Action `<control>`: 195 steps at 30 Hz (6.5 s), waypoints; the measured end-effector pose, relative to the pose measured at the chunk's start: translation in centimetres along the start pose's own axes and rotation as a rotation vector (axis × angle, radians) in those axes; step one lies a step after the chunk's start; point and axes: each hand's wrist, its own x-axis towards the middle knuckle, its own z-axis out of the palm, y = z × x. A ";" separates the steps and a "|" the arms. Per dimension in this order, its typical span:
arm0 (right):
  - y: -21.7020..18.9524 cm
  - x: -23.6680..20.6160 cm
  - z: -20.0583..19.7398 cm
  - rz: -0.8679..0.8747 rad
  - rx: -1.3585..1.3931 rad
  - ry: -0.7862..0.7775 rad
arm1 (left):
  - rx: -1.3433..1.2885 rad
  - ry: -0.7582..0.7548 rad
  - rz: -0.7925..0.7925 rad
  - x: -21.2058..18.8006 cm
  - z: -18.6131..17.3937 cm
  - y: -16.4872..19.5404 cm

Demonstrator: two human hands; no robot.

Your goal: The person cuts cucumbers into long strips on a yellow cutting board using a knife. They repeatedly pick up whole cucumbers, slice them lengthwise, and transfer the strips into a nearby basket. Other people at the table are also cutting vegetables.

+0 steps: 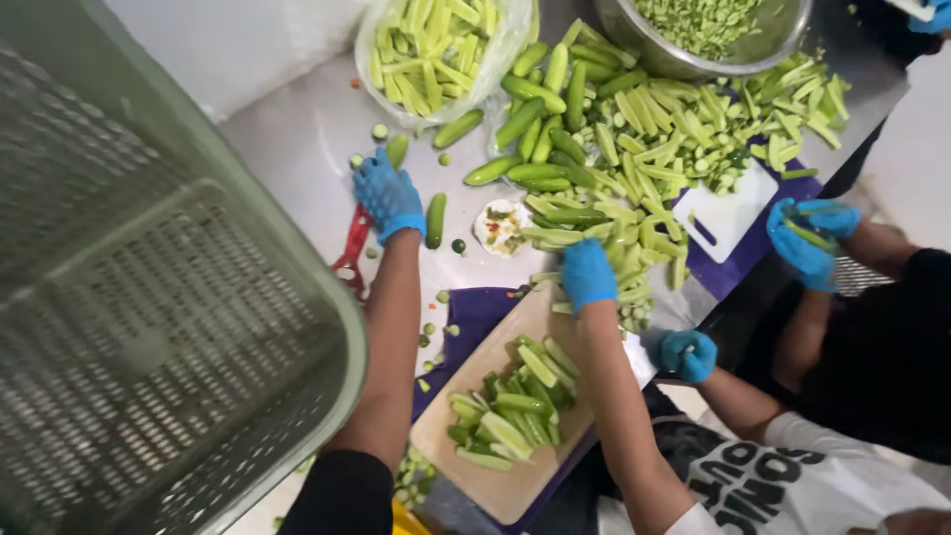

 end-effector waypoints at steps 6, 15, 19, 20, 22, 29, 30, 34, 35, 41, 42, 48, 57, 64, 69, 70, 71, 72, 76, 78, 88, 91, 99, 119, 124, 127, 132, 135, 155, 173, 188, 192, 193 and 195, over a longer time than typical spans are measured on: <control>3.5 0.0 -1.7 0.040 -0.102 -0.089 | -0.030 0.154 0.112 -3.0 1.2 0.6; -6.2 -1.4 -4.3 -0.175 0.215 0.223 | -1.173 -0.664 -0.081 -33.4 -8.9 -13.4; -15.4 -17.2 -7.3 -0.182 0.641 -0.023 | -1.345 -0.430 -0.498 -43.4 -14.5 -23.9; -17.5 -23.0 -7.1 -0.139 0.762 -0.176 | -1.139 -0.353 -0.471 -46.5 -16.6 -26.0; -21.0 -35.2 -6.8 -0.006 0.965 -0.503 | -0.734 -0.212 -0.381 -49.5 -18.8 -29.5; -24.4 -42.4 -0.3 -0.120 0.926 -0.525 | -0.336 0.132 0.024 -53.1 -18.1 -32.0; -25.2 -41.8 -0.9 -0.136 0.888 -0.528 | -0.303 0.148 0.049 -53.0 -18.1 -31.8; -27.2 -42.0 -3.4 -0.298 0.770 -0.450 | -0.206 0.253 0.058 -52.4 -19.2 -31.0; -27.6 -42.2 -4.1 -0.298 0.743 -0.448 | -0.203 0.258 0.059 -52.3 -19.6 -31.0; -27.9 -42.0 -4.3 -0.276 0.639 -0.463 | -0.212 0.215 0.059 -52.3 -20.2 -30.7; -27.9 -41.9 -4.3 -0.260 0.627 -0.467 | -0.205 0.219 0.070 -52.2 -20.1 -30.7; -28.0 -41.4 -5.5 -0.197 0.612 -0.519 | -0.208 0.234 0.144 -51.8 -20.0 -30.2; -28.6 -39.7 -5.0 -0.157 0.642 -0.632 | -0.132 0.190 0.167 -51.3 -20.2 -30.4; -28.1 -39.7 -5.0 -0.066 0.683 -0.526 | -0.494 0.209 0.054 -51.9 -21.6 -30.2; -27.2 -40.1 -5.2 -0.215 0.535 -0.499 | -0.472 0.160 -0.080 -53.5 -22.5 -31.1; -27.0 -40.4 -5.1 -0.232 0.509 -0.522 | -0.409 0.175 -0.042 -53.7 -22.5 -31.4; -26.9 -40.9 -5.1 -0.223 0.537 -0.525 | -0.345 0.188 -0.006 -53.9 -22.4 -31.6; -26.8 -41.2 -5.0 -0.215 0.567 -0.525 | -0.279 0.204 0.033 -53.9 -22.2 -31.8; -26.9 -42.5 -4.9 -0.231 0.616 -0.529 | -0.254 0.255 0.041 -53.5 -21.7 -32.1; -27.2 -42.7 -4.9 -0.217 0.634 -0.538 | -0.256 0.241 0.067 -53.3 -21.7 -32.1; -27.9 -42.3 -4.4 -0.233 0.582 -0.526 | -0.272 0.235 0.081 -53.0 -21.6 -32.0; -27.8 -42.0 -4.0 -0.248 0.587 -0.553 | -0.271 0.241 0.092 -53.1 -21.5 -32.2; -26.8 -39.8 -3.6 -0.045 0.510 -0.474 | -0.205 0.174 0.171 -53.7 -21.8 -32.7; -26.5 -44.6 -3.5 -0.309 0.721 -0.464 | -1.000 0.054 -0.477 -55.1 -19.1 -30.7; -26.2 -45.1 -3.4 -0.356 0.658 -0.454 | -1.086 0.143 -0.445 -55.3 -18.3 -30.5; -26.1 -45.1 -3.7 -0.353 0.631 -0.479 | -1.111 0.179 -0.406 -55.2 -18.0 -30.5; -26.4 -44.8 -4.2 -0.339 0.562 -0.495 | -1.147 0.187 -0.425 -55.5 -17.7 -30.6; -26.6 -44.6 -4.5 -0.326 0.539 -0.511 | -1.190 0.178 -0.445 -55.7 -17.5 -30.6; -25.2 -43.4 -0.5 -0.249 0.737 -0.749 | -1.037 0.218 -0.250 -55.7 -18.7 -30.9; -26.3 -46.0 -5.5 -0.331 0.659 -0.522 | -1.152 0.297 -0.386 -56.1 -17.7 -29.9; -29.2 -43.6 -0.4 -0.233 0.612 -0.659 | -0.964 0.306 -0.377 -55.4 -18.8 -29.7; -28.2 -42.8 0.0 -0.186 0.763 -0.861 | -0.940 0.262 -0.226 -54.9 -20.3 -30.5; -27.6 -42.7 0.1 -0.164 0.815 -0.947 | -0.959 0.233 -0.220 -54.7 -20.5 -30.8; -26.7 -43.0 0.0 -0.151 0.785 -0.988 | -0.989 0.171 -0.224 -54.8 -20.7 -31.3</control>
